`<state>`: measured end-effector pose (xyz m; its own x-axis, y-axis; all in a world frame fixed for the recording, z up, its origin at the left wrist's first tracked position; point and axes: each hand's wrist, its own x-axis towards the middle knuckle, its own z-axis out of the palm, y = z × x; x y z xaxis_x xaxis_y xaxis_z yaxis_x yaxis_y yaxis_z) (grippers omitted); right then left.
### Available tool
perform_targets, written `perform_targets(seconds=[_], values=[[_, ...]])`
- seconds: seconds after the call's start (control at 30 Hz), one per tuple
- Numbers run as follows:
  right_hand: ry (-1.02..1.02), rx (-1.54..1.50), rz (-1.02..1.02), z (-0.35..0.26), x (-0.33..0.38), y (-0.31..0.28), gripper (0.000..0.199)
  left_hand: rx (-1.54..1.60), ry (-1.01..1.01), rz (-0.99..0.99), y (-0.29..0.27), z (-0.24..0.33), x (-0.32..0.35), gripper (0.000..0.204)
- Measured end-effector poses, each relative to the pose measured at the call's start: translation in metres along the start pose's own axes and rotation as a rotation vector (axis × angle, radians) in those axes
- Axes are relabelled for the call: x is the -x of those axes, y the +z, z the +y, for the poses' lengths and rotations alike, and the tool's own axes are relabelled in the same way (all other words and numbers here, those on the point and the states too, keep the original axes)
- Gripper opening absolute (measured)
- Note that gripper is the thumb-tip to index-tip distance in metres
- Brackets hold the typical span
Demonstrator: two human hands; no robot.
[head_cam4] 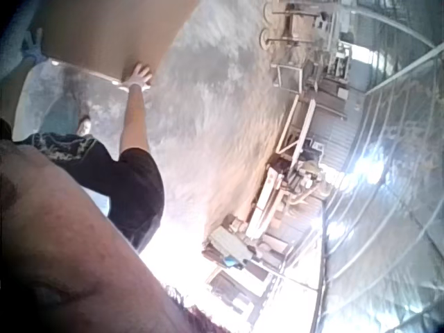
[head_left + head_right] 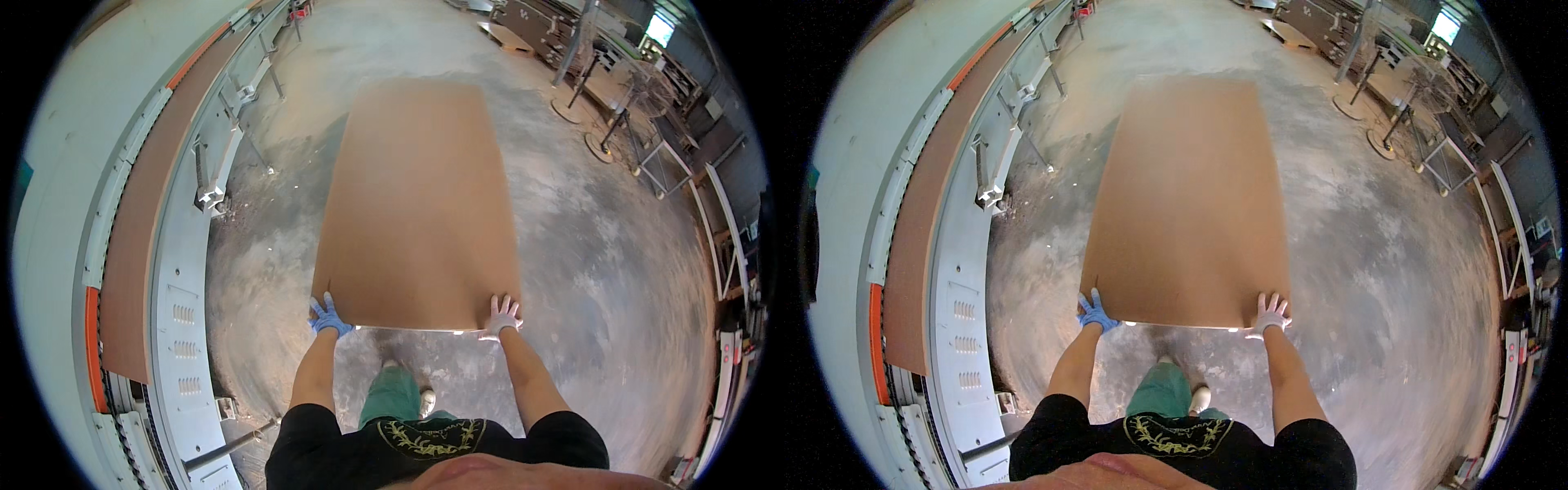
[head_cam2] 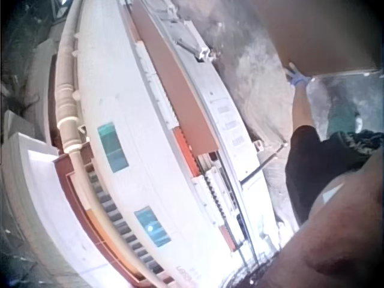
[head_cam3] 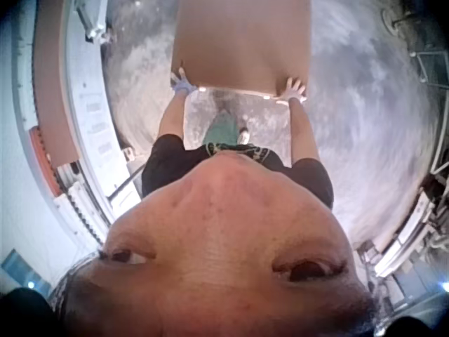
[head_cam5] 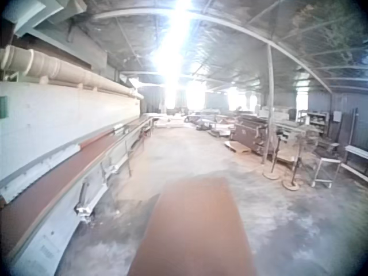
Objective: The person picks up large brown wood panels from a stack, carries them across the workshop, and places them onto a workbench. The person repeats this process several times, moving multiple panels one at a time.
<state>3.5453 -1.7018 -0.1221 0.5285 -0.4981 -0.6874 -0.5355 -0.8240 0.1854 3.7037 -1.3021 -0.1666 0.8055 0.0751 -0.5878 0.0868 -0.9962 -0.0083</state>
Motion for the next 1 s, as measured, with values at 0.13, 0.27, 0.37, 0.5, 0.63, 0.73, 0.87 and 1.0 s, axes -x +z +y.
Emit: perform_targets(seconds=[0.13, 0.27, 0.37, 0.5, 0.63, 0.73, 0.87, 1.0], values=[[-0.008, 0.039, 0.036, -0.027, -0.084, -0.092, 0.127, 0.018, -0.035, -0.060, -0.062, 0.056, -0.079, 0.126], [0.013, -0.007, 0.004, -0.051, -0.171, -0.192, 0.126, 0.049, -0.094, -0.050, -0.114, 0.113, -0.182, 0.130], [0.031, -0.043, -0.038, -0.072, -0.236, -0.267, 0.127, 0.066, -0.074, -0.004, -0.142, 0.152, -0.262, 0.129], [0.039, -0.056, -0.040, -0.106, -0.324, -0.363, 0.127, 0.080, -0.105, -0.078, -0.223, 0.214, -0.355, 0.128], [0.017, -0.012, 0.009, -0.134, -0.428, -0.444, 0.130, -0.060, -0.019, -0.080, -0.300, 0.271, -0.454, 0.129], [0.020, 0.038, 0.012, -0.169, -0.499, -0.524, 0.132, 0.091, -0.113, -0.004, -0.361, 0.310, -0.523, 0.132], [0.004, 0.030, 0.009, -0.200, -0.595, -0.628, 0.132, 0.089, -0.147, -0.051, -0.437, 0.367, -0.628, 0.135], [-0.016, 0.067, -0.052, -0.236, -0.688, -0.733, 0.130, 0.100, -0.160, -0.074, -0.516, 0.419, -0.731, 0.135]])
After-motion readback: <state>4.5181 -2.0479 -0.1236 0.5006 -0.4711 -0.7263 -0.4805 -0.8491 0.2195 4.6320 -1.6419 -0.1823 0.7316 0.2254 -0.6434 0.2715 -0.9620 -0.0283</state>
